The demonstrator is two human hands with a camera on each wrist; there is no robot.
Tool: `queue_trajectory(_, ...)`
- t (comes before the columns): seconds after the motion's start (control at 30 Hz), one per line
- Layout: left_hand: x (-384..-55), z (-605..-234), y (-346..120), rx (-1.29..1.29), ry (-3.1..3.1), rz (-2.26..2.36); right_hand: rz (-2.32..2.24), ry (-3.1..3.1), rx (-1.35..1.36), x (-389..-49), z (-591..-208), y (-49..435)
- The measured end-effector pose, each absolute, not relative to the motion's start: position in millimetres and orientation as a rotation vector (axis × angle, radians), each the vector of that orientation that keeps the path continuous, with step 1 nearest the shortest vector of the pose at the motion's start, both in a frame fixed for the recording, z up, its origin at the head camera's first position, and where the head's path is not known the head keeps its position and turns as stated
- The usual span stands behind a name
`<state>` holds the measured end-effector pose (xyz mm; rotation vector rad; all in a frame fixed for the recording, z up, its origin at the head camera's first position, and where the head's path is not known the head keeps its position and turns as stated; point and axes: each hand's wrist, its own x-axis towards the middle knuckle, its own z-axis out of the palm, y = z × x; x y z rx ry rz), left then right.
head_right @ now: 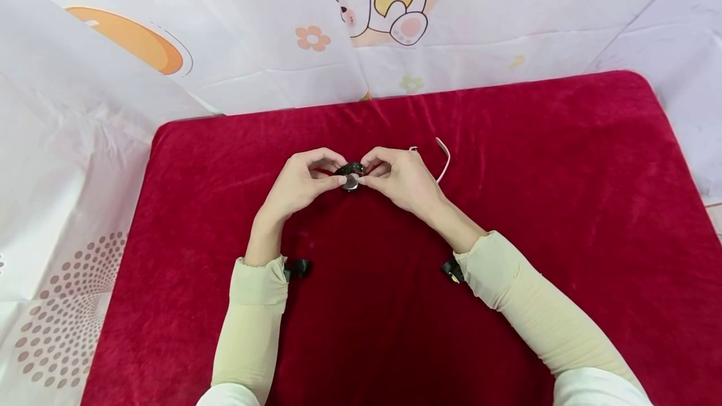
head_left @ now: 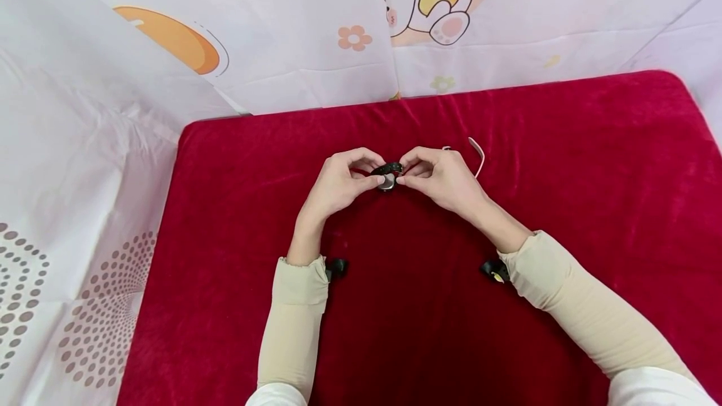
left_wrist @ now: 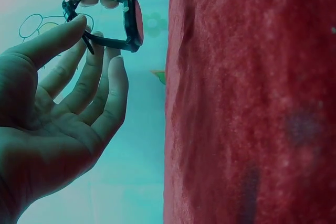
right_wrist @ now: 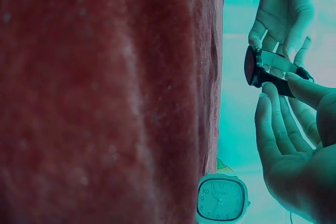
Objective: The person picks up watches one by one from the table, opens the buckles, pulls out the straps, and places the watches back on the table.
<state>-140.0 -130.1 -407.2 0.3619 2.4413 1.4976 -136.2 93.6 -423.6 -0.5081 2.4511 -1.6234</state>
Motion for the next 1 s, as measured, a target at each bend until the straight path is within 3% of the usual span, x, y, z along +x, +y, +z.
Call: queue_trajectory(1.0,-139.3,-406.9,-126.7,0.406,2.466,1.527,-1.673,2.475,-0.610,-135.9,-424.7,95.8)
